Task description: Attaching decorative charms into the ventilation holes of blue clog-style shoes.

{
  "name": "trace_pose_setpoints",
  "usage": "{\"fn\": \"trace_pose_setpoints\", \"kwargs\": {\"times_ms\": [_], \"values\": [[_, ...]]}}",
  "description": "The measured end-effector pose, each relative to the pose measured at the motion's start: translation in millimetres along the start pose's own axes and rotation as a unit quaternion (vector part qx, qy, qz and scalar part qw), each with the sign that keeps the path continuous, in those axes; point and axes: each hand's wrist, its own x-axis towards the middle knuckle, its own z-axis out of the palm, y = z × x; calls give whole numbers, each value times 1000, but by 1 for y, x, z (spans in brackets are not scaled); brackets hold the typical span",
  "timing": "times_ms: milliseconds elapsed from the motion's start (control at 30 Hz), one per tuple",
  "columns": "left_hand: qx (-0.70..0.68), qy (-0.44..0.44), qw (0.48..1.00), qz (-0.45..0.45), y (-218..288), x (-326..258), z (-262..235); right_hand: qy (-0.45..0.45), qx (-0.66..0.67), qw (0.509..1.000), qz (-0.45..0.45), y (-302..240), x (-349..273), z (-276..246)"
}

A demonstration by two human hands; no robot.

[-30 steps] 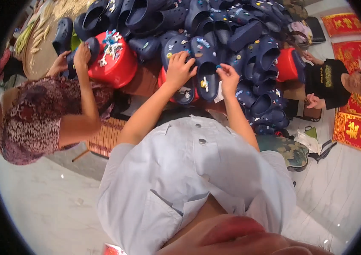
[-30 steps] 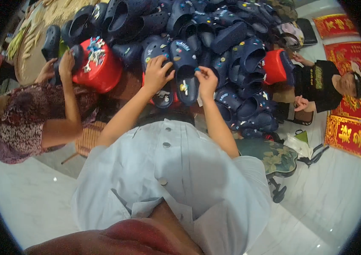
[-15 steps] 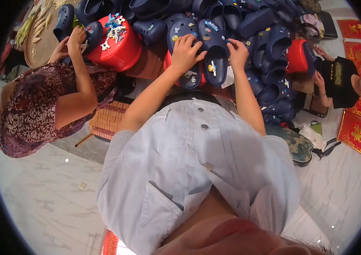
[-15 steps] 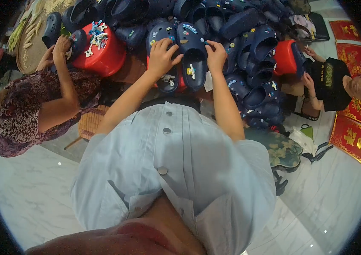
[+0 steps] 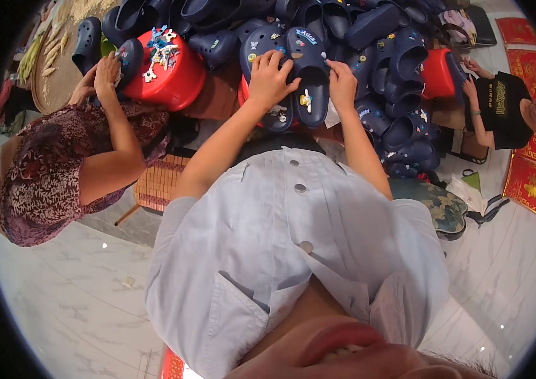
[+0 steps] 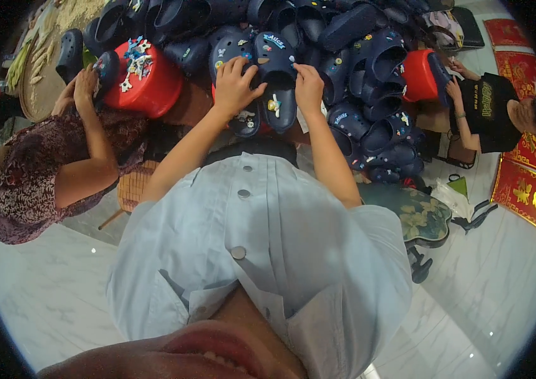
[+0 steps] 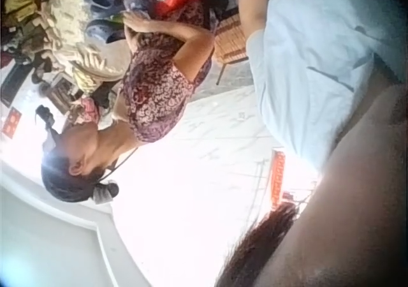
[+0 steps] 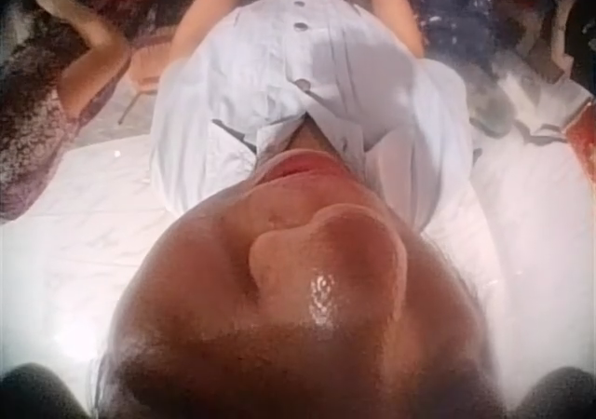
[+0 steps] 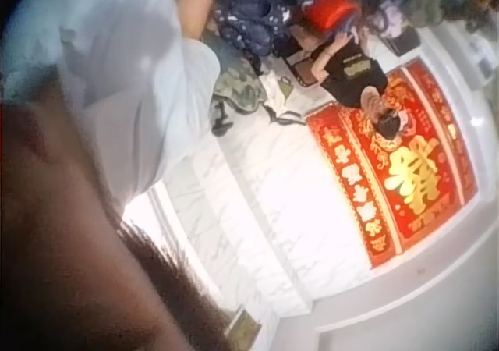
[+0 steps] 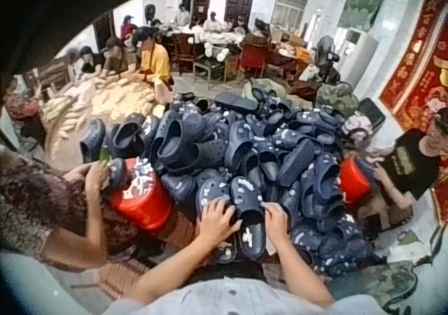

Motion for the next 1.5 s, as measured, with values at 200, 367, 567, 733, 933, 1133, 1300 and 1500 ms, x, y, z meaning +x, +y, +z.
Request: {"fn": "trace_pose_setpoints", "kwargs": {"times_ms": [200,367,567,733,933,1133,1300,1500], "values": [[2,12,1000,-1,-1,-2,0,6,-4,1000,-24,0,-9,5],[-3,6,1000,-3,-1,1,1,-32,-31,997,-60,5,-6,-1],[2,15,1000,-2,-1,2,0,-74,-40,994,-75,5,-8,-6],[-1,15,1000,-3,0,-1,1,-92,-31,993,-74,5,-9,-5],[11,27,1000,-2,2,1,3,-70,-65,991,-94,2,-12,2],[15,25,1000,3,-2,2,7,-18,-83,990,-111,8,-4,10],[16,28,999,1,0,1,3,-9,-56,996,-75,9,-12,9],[16,38,999,5,2,-3,-1,-1,14,1000,-14,-8,-29,3]]}}
